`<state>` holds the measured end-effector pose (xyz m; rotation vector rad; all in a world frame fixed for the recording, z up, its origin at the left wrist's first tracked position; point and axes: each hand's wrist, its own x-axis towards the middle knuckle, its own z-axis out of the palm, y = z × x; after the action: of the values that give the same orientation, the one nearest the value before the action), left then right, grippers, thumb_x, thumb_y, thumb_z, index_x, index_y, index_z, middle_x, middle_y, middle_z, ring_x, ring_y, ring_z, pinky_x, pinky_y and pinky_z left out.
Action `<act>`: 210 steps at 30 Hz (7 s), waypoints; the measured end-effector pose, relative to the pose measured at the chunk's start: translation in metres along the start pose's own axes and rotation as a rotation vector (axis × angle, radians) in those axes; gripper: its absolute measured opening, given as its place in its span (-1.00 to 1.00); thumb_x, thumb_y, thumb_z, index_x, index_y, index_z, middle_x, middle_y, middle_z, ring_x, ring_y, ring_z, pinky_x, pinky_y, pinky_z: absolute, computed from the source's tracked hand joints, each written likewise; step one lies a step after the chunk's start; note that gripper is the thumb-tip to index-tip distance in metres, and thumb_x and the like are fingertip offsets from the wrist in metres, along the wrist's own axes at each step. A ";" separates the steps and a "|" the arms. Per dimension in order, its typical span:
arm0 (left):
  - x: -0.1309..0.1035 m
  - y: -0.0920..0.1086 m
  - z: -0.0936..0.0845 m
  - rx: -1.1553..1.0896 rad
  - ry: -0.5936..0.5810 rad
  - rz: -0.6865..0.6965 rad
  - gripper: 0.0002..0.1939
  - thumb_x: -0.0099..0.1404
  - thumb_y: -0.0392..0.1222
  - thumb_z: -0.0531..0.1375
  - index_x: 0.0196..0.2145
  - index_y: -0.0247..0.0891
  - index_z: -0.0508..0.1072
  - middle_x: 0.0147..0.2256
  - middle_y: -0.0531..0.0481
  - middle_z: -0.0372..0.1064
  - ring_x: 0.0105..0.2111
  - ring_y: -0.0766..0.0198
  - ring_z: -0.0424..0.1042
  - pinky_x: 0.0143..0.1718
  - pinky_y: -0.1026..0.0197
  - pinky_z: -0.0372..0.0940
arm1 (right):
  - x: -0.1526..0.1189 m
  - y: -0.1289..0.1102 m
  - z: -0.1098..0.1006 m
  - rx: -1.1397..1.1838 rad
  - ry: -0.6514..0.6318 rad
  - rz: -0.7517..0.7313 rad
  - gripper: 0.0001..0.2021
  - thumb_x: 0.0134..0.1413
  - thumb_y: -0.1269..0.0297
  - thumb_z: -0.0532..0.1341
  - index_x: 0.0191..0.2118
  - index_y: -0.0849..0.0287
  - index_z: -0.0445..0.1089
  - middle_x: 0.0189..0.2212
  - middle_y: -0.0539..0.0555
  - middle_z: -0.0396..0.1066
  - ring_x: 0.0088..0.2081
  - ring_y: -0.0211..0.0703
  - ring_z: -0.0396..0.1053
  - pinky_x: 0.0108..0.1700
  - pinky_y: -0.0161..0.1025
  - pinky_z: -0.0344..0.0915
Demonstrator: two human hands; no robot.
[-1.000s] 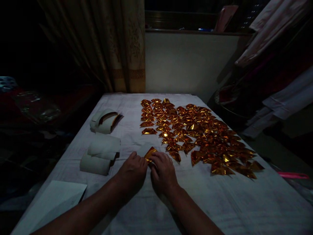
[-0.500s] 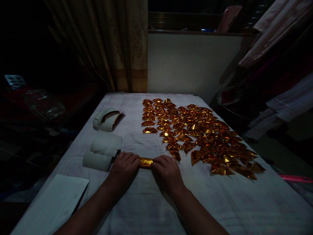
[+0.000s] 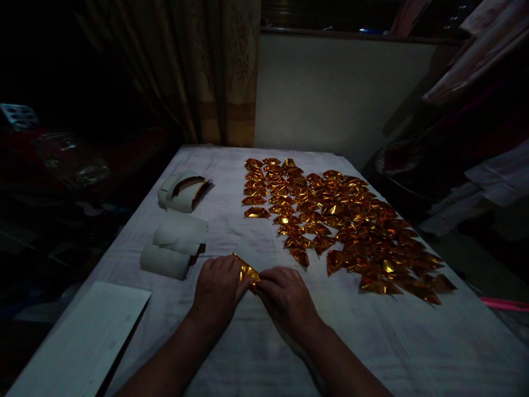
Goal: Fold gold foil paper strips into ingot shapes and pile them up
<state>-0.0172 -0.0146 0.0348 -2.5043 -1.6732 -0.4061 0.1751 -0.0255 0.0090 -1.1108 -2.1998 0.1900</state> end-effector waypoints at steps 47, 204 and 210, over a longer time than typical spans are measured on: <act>0.002 0.003 0.009 0.008 0.038 -0.007 -0.83 0.38 -0.10 0.17 -0.27 -0.27 0.41 -0.30 -0.11 0.41 -0.24 0.04 0.38 -0.19 0.03 0.22 | 0.015 -0.007 0.020 -0.283 -0.065 0.361 -0.83 0.31 0.24 0.16 -0.35 0.10 0.33 -0.37 0.08 0.36 -0.29 -0.05 0.26 -0.23 -0.14 0.08; -0.008 -0.007 0.023 -0.109 -0.043 0.331 -0.49 0.51 -0.02 -0.02 0.32 -0.23 0.17 0.27 -0.09 0.25 0.29 0.04 0.18 0.30 -0.13 -0.01 | -0.011 -0.002 0.005 -0.260 -0.324 0.252 -0.42 0.38 -0.02 0.01 0.37 0.18 0.11 0.37 0.16 0.05 0.38 0.10 -0.01 0.37 0.20 -0.09; -0.018 -0.021 0.028 -0.039 -0.105 0.325 -0.43 0.51 0.08 -0.06 0.38 -0.16 0.07 0.32 -0.05 0.15 0.33 0.10 0.12 0.36 -0.09 -0.16 | -0.009 -0.002 0.003 -0.245 -0.349 0.249 -0.39 0.37 -0.05 0.01 0.37 0.21 0.10 0.39 0.15 0.00 0.39 0.11 -0.04 0.37 0.21 -0.09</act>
<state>-0.0380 -0.0160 0.0020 -2.8029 -1.2622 -0.2805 0.1758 -0.0336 0.0031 -1.5918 -2.4305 0.2414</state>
